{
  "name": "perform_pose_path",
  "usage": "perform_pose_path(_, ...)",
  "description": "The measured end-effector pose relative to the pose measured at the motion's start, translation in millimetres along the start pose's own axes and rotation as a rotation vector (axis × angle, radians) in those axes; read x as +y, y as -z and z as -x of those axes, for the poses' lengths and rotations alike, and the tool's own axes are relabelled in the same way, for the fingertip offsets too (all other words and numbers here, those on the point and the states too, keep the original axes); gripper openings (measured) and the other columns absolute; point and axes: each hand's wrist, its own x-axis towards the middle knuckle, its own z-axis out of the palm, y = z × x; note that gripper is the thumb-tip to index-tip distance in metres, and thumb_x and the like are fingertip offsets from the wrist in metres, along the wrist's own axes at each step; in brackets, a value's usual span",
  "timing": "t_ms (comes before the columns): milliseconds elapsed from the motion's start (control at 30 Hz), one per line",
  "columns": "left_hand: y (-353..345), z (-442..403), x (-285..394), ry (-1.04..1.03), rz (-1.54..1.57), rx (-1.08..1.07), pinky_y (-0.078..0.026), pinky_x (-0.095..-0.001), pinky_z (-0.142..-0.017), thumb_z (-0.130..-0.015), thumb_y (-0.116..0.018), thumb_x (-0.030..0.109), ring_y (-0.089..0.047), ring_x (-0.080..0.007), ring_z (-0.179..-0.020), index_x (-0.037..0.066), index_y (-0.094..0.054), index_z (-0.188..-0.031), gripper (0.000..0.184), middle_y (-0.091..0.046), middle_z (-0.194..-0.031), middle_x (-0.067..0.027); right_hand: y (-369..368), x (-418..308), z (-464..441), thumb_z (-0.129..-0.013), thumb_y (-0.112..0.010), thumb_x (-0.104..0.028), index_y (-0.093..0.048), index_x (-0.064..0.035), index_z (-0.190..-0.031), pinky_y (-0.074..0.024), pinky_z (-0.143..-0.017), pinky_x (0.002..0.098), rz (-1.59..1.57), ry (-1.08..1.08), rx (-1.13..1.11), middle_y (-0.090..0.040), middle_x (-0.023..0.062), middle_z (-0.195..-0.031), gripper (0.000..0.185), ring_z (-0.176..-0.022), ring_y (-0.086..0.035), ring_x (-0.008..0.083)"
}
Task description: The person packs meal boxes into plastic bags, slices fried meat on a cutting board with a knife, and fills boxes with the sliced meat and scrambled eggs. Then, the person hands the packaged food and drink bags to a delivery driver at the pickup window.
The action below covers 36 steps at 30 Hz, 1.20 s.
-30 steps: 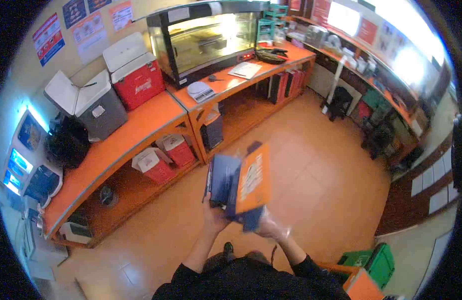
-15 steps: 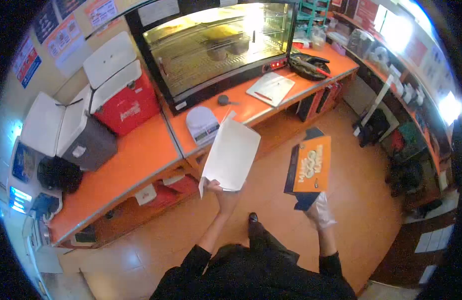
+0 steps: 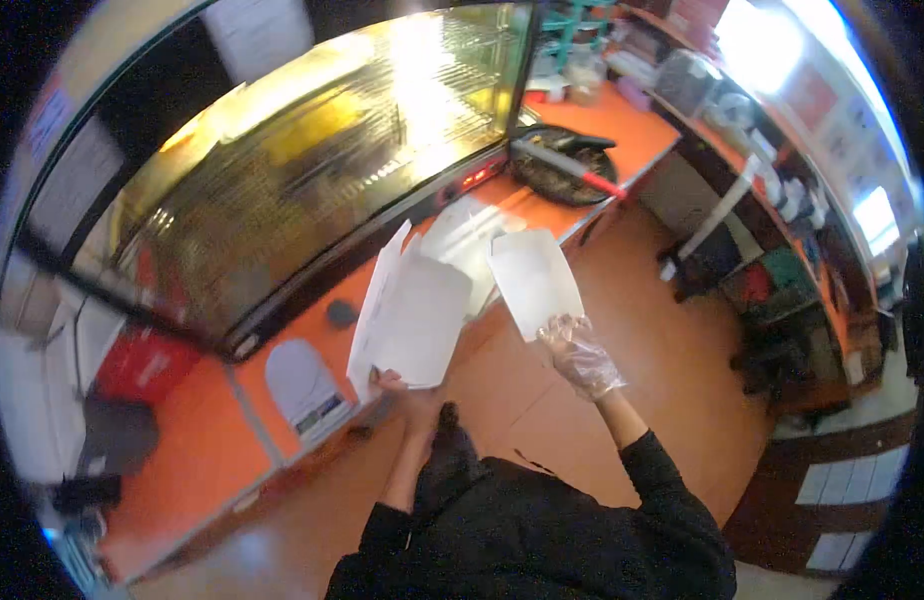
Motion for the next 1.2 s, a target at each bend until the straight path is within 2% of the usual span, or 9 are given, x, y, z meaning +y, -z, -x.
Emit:
perform_pose_path(100,-56,-59,28,-0.104,0.113,-0.037,-0.031,-0.0436,-0.089,-0.06,-0.088,0.035,-0.035,-0.028,-0.106,0.003,-0.016,-0.117,0.097,-0.031,-0.112,-0.0149,7,69,-1,-0.081,-0.051,-0.012,-0.059,-0.0133,-0.101,-0.0442,-0.084,0.044,0.143,-0.131,0.127,-0.057,0.0097,-0.107,0.022,-0.101,-0.055,0.0286)
perform_pose_path(300,-184,-197,158,-0.004,0.593,-0.257,-0.035,-0.0403,-0.087,-0.057,-0.088,0.028,-0.038,-0.0273,-0.099,0.001,-0.031,-0.107,0.08,-0.034,-0.106,-0.0119,17,248,-5,-0.079,-0.051,-0.013,-0.053,-0.0092,-0.101,-0.0427,-0.084,0.0418,0.31,-0.47,0.031,-0.053,0.01,-0.101,0.023,-0.098,-0.053,0.0268)
perform_pose_path(533,-459,-360,305,-0.198,0.556,-0.317,-0.036,-0.0419,-0.09,-0.051,-0.089,0.022,-0.04,-0.0304,-0.101,0.0,-0.03,-0.118,0.093,-0.035,-0.104,-0.0142,-53,518,-99,-0.081,-0.049,-0.012,-0.054,-0.0081,-0.103,-0.0425,-0.086,0.0412,0.3,-0.452,0.209,-0.052,0.0132,-0.105,0.022,-0.101,-0.052,0.029)
perform_pose_path(733,-645,-433,306,-0.241,0.256,-0.449,-0.035,-0.0408,-0.09,-0.047,-0.091,0.026,-0.038,-0.0289,-0.099,0.0,-0.027,-0.116,0.097,-0.033,-0.102,-0.012,-150,644,-210,-0.078,-0.054,-0.015,-0.057,-0.0117,-0.108,-0.0429,-0.087,0.0414,-0.081,-0.492,0.184,-0.054,0.013,-0.101,0.03,-0.102,-0.052,0.0282)
perform_pose_path(867,-677,-445,298,-0.08,0.261,-0.548,-0.034,-0.0425,-0.094,-0.048,-0.089,0.023,-0.037,-0.0334,-0.104,-0.003,-0.025,-0.118,0.099,-0.033,-0.107,-0.0155,-146,673,-236,-0.076,-0.056,-0.013,-0.058,-0.0111,-0.105,-0.0444,-0.082,0.0426,-0.24,-0.461,0.101,-0.056,0.0124,-0.097,0.029,-0.097,-0.054,0.0281)
perform_pose_path(933,-686,-443,285,-0.106,0.161,-0.536,-0.033,-0.0432,-0.096,-0.049,-0.09,0.022,-0.037,-0.0345,-0.108,-0.001,-0.024,-0.121,0.101,-0.033,-0.11,-0.0162,-123,687,-232,-0.075,-0.057,-0.009,-0.058,-0.0082,-0.105,-0.0447,-0.077,0.0445,-0.438,-0.495,0.593,-0.057,0.0128,-0.095,0.03,-0.09,-0.055,0.0297)
perform_pose_path(1033,-709,-433,250,-0.192,0.187,-0.584,-0.033,-0.0443,-0.097,-0.051,-0.09,0.04,-0.031,-0.0334,-0.111,-0.004,-0.013,-0.134,0.122,-0.028,-0.114,-0.0175,-128,754,-258,-0.075,-0.063,-0.007,-0.059,-0.0071,-0.104,-0.0446,-0.076,0.0462,-0.262,-0.555,0.611,-0.056,0.0145,-0.095,0.029,-0.089,-0.055,0.0324)
perform_pose_path(1167,-692,-445,280,-0.191,-0.008,-0.734,-0.037,-0.0458,-0.096,-0.055,-0.088,0.035,-0.038,-0.0369,-0.114,0.002,-0.018,-0.137,0.113,-0.036,-0.118,-0.0212,-164,837,-320,-0.083,-0.057,-0.019,-0.061,-0.0077,-0.104,-0.0442,-0.08,0.0461,-0.385,-0.562,0.236,-0.058,0.0171,-0.1,0.024,-0.093,-0.056,0.0341)
perform_pose_path(1200,-684,-443,279,-0.133,0.022,-0.804,-0.037,-0.047,-0.096,-0.06,-0.081,0.026,-0.04,-0.041,-0.113,0.003,-0.029,-0.131,0.09,-0.041,-0.117,-0.0218,-166,846,-325,-0.083,-0.057,-0.019,-0.061,-0.0077,-0.104,-0.0442,-0.08,0.0461,-0.387,-0.55,0.23,-0.058,0.0171,-0.1,0.024,-0.093,-0.056,0.0341)
